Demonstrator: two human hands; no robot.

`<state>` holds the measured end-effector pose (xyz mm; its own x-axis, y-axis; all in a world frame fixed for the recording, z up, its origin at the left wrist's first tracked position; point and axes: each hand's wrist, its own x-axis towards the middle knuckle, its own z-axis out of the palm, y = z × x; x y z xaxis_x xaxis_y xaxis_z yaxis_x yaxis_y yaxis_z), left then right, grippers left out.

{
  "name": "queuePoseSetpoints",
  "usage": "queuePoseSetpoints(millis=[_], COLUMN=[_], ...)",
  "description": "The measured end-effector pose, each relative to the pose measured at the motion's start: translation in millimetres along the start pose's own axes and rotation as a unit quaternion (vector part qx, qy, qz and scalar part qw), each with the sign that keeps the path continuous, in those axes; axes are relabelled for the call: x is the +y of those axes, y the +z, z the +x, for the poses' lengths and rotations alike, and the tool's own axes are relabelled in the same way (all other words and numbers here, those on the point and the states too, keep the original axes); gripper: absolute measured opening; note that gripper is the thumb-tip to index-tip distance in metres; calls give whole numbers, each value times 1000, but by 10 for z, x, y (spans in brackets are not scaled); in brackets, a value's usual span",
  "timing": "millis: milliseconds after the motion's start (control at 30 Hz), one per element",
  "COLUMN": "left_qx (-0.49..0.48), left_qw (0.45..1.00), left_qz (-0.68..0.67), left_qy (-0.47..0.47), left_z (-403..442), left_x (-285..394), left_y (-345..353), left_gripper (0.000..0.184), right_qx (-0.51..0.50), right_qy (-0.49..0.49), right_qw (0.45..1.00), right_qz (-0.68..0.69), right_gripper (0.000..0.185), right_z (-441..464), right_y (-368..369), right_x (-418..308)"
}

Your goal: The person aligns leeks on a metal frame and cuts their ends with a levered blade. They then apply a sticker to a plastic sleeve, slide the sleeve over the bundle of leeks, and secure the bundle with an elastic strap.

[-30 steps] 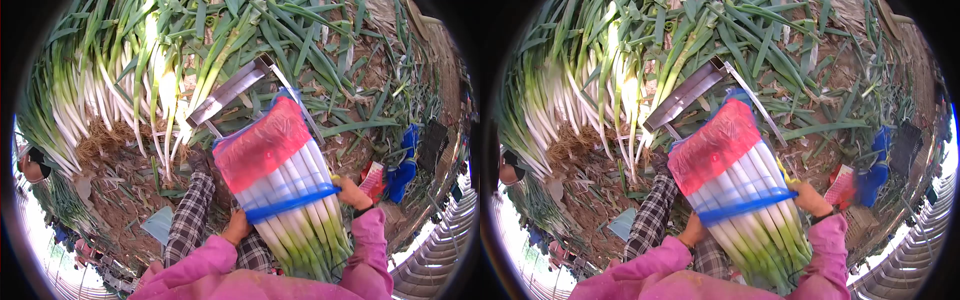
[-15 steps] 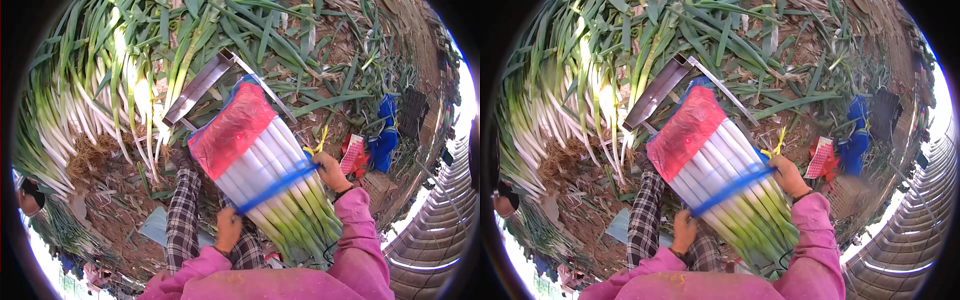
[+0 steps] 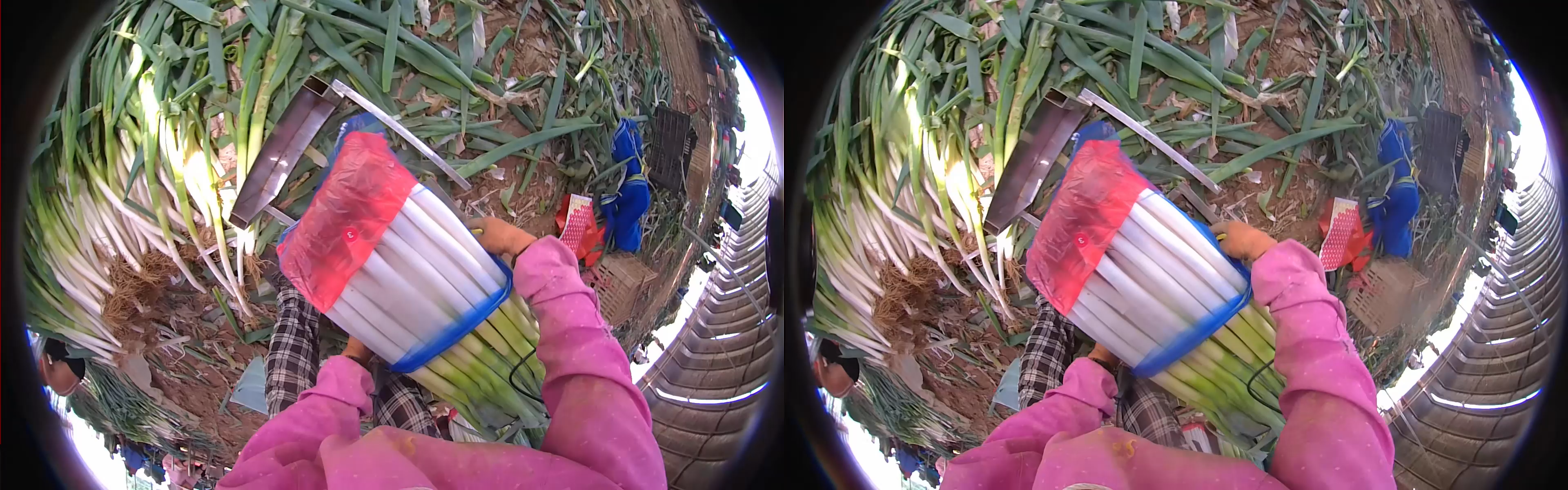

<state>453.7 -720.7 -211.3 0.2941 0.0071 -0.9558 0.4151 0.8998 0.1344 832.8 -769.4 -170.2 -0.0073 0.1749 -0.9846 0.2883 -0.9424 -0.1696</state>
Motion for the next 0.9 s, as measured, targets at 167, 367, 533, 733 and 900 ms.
queuePoseSetpoints(millis=[167,367,533,733,900], left_qx=[-12,-44,-105,-150,70], left_qw=[998,981,910,708,865], left_qz=[67,188,392,623,428], left_qy=[-2,11,84,297,251], left_z=[90,213,253,-147,-1270], left_x=[-204,-381,-566,-629,226], left_y=[-75,-106,-175,-279,265], left_gripper=[42,41,41,41,39], right_qx=[107,45,16,-13,173], right_qy=[-62,124,162,104,79], right_qw=[975,920,926,926,927], right_qz=[-186,-370,-340,-362,-322], right_gripper=[37,30,29,27,26], right_z=[142,-10,-24,-658,-1363], right_y=[182,303,266,230,157], right_x=[288,329,516,454,346])
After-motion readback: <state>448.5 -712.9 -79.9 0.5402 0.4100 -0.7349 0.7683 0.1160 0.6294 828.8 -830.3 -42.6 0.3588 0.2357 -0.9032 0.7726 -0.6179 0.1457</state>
